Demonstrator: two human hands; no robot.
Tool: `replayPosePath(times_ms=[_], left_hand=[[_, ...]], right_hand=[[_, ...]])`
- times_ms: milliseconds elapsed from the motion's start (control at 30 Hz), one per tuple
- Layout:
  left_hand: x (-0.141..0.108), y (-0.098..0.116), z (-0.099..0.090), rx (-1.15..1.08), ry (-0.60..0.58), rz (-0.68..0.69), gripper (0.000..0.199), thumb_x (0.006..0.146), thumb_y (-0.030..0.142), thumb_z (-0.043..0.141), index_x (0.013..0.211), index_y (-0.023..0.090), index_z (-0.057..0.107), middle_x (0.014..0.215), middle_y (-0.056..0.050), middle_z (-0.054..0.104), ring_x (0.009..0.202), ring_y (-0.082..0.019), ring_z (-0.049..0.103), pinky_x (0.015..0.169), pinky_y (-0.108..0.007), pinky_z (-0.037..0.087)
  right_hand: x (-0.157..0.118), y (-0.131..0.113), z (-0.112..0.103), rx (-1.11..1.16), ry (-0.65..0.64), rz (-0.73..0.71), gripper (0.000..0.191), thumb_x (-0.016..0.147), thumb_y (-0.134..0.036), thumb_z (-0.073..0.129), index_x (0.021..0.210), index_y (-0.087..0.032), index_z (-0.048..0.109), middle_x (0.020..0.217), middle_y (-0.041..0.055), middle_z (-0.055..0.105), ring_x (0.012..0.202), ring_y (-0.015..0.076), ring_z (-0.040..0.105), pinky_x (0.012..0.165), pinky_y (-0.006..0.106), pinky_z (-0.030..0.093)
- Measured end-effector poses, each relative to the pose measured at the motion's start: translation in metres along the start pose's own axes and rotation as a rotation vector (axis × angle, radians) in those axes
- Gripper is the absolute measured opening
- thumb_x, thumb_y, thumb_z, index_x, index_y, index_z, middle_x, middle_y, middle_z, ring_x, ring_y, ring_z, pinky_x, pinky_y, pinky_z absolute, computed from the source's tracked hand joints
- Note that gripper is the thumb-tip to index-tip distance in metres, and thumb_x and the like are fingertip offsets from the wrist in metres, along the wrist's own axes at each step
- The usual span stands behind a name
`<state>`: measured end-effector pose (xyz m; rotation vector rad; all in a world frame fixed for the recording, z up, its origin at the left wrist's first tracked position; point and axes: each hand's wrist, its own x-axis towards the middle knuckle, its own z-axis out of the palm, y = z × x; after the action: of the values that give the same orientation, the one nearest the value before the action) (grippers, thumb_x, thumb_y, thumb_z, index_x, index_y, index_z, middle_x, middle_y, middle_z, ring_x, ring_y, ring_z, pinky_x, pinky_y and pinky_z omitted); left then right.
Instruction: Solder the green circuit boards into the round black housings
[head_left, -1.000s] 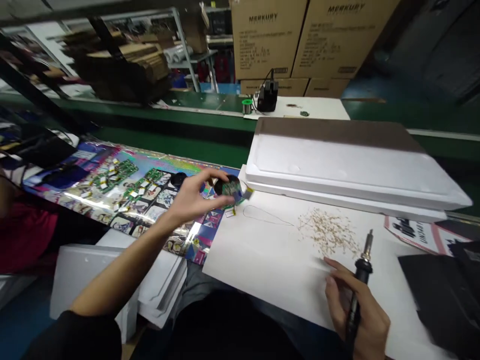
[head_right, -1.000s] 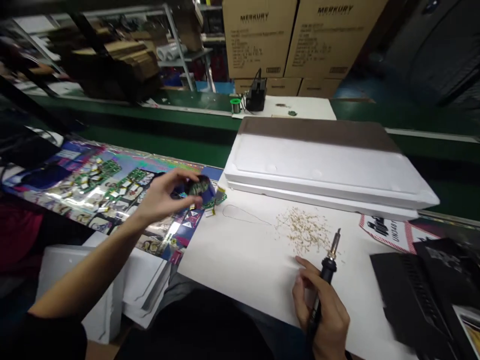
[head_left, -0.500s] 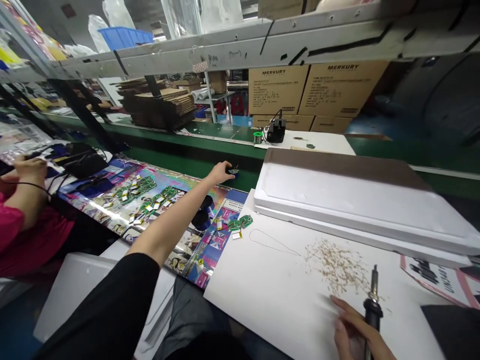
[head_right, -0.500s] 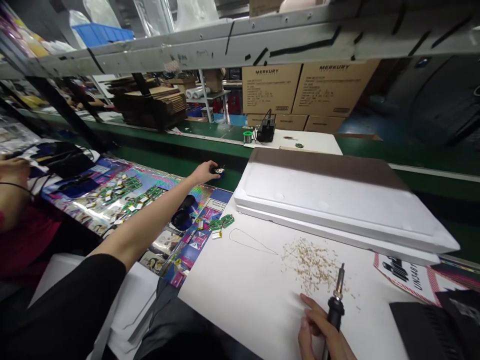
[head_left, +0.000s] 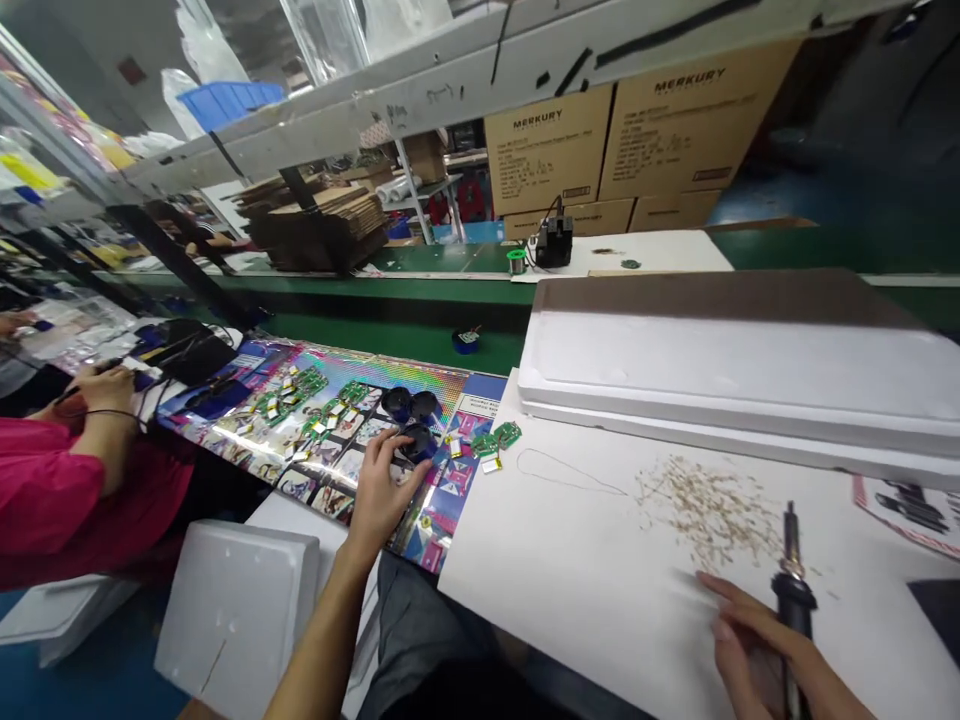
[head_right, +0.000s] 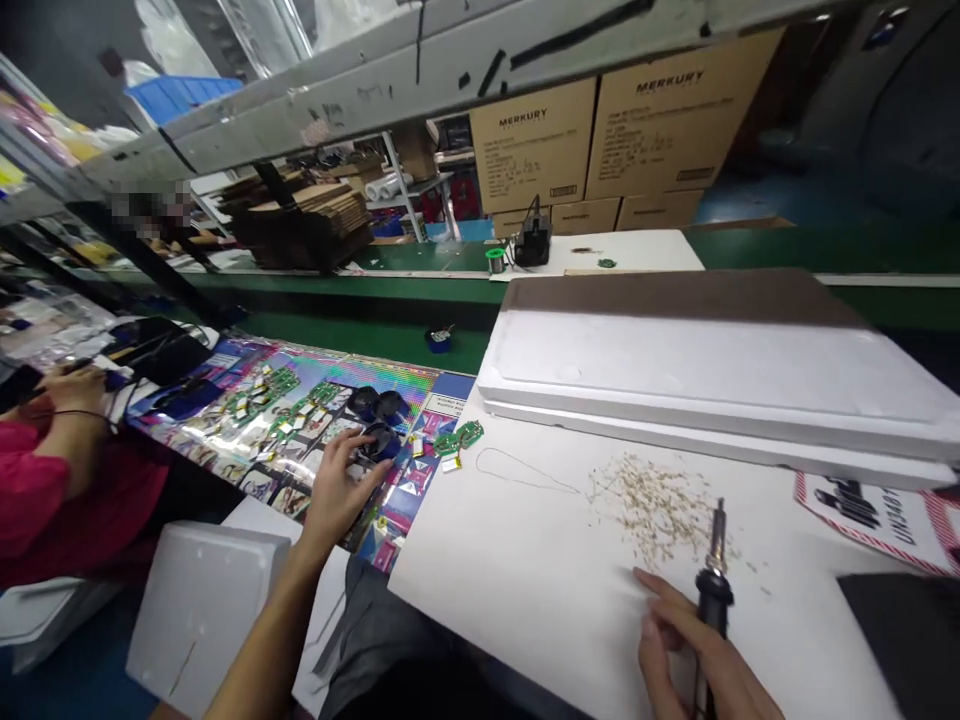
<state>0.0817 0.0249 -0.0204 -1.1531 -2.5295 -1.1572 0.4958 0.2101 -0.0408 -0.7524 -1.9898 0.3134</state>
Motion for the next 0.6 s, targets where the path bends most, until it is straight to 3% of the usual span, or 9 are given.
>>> replayPosePath(times_ms=[100, 200, 267, 333, 467, 533, 600], left_hand=[[0.007, 0.004, 0.0, -0.077, -0.06, -0.062, 0.033, 0.092, 0.05, 0.073, 0.106, 0.024, 0.06, 0.127, -0.011, 0.069, 0.123, -0.035, 0.066, 0.107, -0.053, 0.052], [0.01, 0.011, -0.009, -0.177, -0.035, -0.115, 0.04, 0.083, 0.056, 0.082, 0.095, 0.025, 0.059, 0.132, -0.01, 0.069, 0.127, -0.041, 0.063, 0.109, -0.057, 0.049], [0.006, 0.021, -0.013, -0.289, -0.041, -0.094, 0.04, 0.082, 0.056, 0.083, 0.097, 0.027, 0.06, 0.137, -0.011, 0.065, 0.132, -0.042, 0.06, 0.112, -0.06, 0.047], [-0.005, 0.039, -0.009, -0.368, -0.146, 0.008, 0.035, 0.086, 0.05, 0.083, 0.101, 0.028, 0.06, 0.137, -0.011, 0.063, 0.135, -0.039, 0.059, 0.113, -0.06, 0.047], [-0.042, 0.092, 0.026, -0.352, -0.413, 0.311, 0.023, 0.092, 0.035, 0.08, 0.105, 0.026, 0.063, 0.132, -0.012, 0.066, 0.13, -0.033, 0.063, 0.109, -0.055, 0.053], [-0.06, 0.116, 0.047, -0.335, -0.478, 0.388, 0.023, 0.094, 0.032, 0.079, 0.11, 0.025, 0.064, 0.134, -0.013, 0.064, 0.13, -0.032, 0.062, 0.108, -0.054, 0.054], [-0.066, 0.13, 0.059, -0.344, -0.507, 0.4, 0.036, 0.092, 0.035, 0.082, 0.122, 0.026, 0.064, 0.145, -0.015, 0.057, 0.137, -0.032, 0.058, 0.113, -0.054, 0.052]], right_hand=[[-0.002, -0.009, -0.001, -0.022, -0.037, -0.037, 0.018, 0.102, -0.027, 0.068, 0.116, -0.016, 0.071, 0.114, 0.008, 0.08, 0.083, 0.0184, 0.078, 0.082, 0.029, 0.061], [-0.003, -0.01, 0.0, -0.005, -0.034, -0.051, 0.017, 0.1, -0.018, 0.07, 0.116, -0.015, 0.069, 0.116, 0.0107, 0.08, 0.085, 0.017, 0.077, 0.079, 0.027, 0.061], [-0.003, -0.01, 0.0, -0.004, -0.032, -0.053, 0.017, 0.098, -0.014, 0.07, 0.115, -0.014, 0.067, 0.116, 0.012, 0.079, 0.081, 0.0153, 0.075, 0.077, 0.027, 0.062], [-0.003, -0.011, 0.0, -0.014, -0.022, -0.033, 0.018, 0.098, -0.012, 0.07, 0.115, -0.015, 0.067, 0.116, 0.012, 0.079, 0.076, 0.0138, 0.073, 0.074, 0.027, 0.062], [-0.002, -0.014, 0.001, -0.007, -0.017, -0.003, 0.024, 0.097, -0.009, 0.069, 0.12, -0.017, 0.067, 0.118, 0.0111, 0.079, 0.084, 0.0167, 0.075, 0.077, 0.029, 0.062], [-0.002, -0.014, 0.001, -0.007, -0.02, -0.001, 0.026, 0.097, -0.009, 0.069, 0.122, -0.017, 0.067, 0.119, 0.0106, 0.079, 0.086, 0.0177, 0.076, 0.076, 0.03, 0.062], [-0.002, -0.014, 0.0, -0.01, -0.023, 0.013, 0.027, 0.097, -0.01, 0.069, 0.123, -0.018, 0.068, 0.119, 0.0102, 0.079, 0.086, 0.0178, 0.077, 0.075, 0.03, 0.062]])
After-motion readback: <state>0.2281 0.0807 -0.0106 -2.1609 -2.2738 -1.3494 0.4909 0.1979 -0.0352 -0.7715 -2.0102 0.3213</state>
